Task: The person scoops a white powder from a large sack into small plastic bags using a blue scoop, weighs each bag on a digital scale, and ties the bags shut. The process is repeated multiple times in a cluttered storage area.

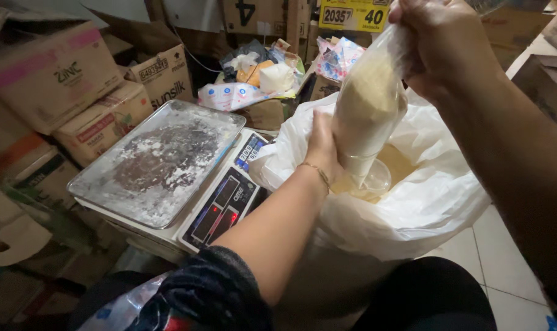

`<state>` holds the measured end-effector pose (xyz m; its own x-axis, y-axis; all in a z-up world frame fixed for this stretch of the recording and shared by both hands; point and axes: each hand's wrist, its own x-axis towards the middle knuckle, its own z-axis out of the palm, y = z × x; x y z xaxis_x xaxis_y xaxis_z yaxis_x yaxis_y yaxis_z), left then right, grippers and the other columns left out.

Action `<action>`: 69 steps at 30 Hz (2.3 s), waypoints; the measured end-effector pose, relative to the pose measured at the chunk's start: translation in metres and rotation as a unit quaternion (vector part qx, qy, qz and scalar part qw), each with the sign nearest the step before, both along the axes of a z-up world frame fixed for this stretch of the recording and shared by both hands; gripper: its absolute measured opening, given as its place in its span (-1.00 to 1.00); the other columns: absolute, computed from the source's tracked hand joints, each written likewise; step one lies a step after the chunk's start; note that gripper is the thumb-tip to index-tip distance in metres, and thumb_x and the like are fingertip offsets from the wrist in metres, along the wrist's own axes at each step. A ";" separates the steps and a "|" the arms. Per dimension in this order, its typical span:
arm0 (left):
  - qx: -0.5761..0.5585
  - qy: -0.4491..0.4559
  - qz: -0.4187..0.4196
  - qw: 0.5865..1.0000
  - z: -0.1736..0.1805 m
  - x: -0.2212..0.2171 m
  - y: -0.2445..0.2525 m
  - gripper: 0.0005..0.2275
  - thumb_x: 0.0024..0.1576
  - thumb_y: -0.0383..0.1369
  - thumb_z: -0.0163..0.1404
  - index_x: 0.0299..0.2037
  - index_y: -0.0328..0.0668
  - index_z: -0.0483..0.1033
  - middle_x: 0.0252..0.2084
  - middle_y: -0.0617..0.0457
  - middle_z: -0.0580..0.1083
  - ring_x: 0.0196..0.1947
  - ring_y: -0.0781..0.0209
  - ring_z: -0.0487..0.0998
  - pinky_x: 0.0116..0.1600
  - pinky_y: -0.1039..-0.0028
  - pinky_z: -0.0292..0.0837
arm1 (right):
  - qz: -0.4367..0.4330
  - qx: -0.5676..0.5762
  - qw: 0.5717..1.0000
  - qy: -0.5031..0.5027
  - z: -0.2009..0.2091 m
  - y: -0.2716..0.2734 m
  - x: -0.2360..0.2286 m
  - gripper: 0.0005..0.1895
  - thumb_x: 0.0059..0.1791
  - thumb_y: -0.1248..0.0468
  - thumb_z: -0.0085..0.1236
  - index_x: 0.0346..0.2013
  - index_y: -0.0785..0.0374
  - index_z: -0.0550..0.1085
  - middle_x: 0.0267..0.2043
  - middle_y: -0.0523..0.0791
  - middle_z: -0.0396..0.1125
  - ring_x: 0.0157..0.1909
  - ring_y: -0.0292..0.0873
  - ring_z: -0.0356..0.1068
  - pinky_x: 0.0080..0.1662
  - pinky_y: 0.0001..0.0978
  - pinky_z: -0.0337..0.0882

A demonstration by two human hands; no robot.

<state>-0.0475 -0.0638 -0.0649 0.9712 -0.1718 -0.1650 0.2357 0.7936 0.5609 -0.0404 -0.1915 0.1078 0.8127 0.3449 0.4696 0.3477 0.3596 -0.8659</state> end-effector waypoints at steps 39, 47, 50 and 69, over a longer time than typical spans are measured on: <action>0.642 0.033 0.378 0.666 -0.054 -0.135 0.397 -0.21 -0.06 0.11 0.15 0.32 -0.18 0.28 0.28 -0.22 0.42 0.29 -0.09 0.44 0.31 0.28 0.34 | 0.125 -0.136 0.953 0.240 -0.217 0.346 0.059 -0.89 0.04 0.33 -0.05 -0.15 0.20 0.42 -0.34 -0.12 0.30 -0.38 -0.16 0.33 -0.32 -0.21 0.45; 0.888 -0.074 0.271 0.365 -0.047 -0.149 0.384 -0.13 0.00 0.28 0.16 0.32 -0.24 0.24 0.39 -0.35 0.16 0.35 -0.38 0.16 0.32 0.00 0.10 | 0.150 -0.170 0.937 0.264 -0.216 0.339 0.061 -0.89 0.03 0.39 -0.04 -0.17 0.28 0.42 -0.47 -0.09 0.21 -0.43 -0.12 0.28 -0.14 -0.07 0.52; 0.885 -0.081 0.226 0.399 -0.048 -0.159 0.375 -0.11 -0.11 0.17 0.25 0.37 -0.15 0.21 0.35 -0.26 0.22 0.36 -0.27 0.25 0.39 0.07 0.19 | 0.166 -0.190 0.931 0.264 -0.208 0.332 0.058 -0.80 0.02 0.38 -0.03 -0.05 0.27 0.40 -0.45 -0.12 0.19 -0.43 -0.17 0.25 -0.10 -0.08 0.53; 0.848 -0.032 0.251 0.466 -0.055 -0.162 0.369 -0.13 -0.18 -0.08 0.39 0.33 -0.03 0.18 0.38 -0.19 0.16 0.26 -0.33 0.32 0.27 0.12 0.30 | 0.133 -0.168 0.927 0.309 -0.227 0.263 0.081 -0.91 0.02 0.46 0.05 -0.38 0.30 0.35 -0.49 -0.12 0.17 -0.49 -0.21 0.21 -0.18 -0.18 0.53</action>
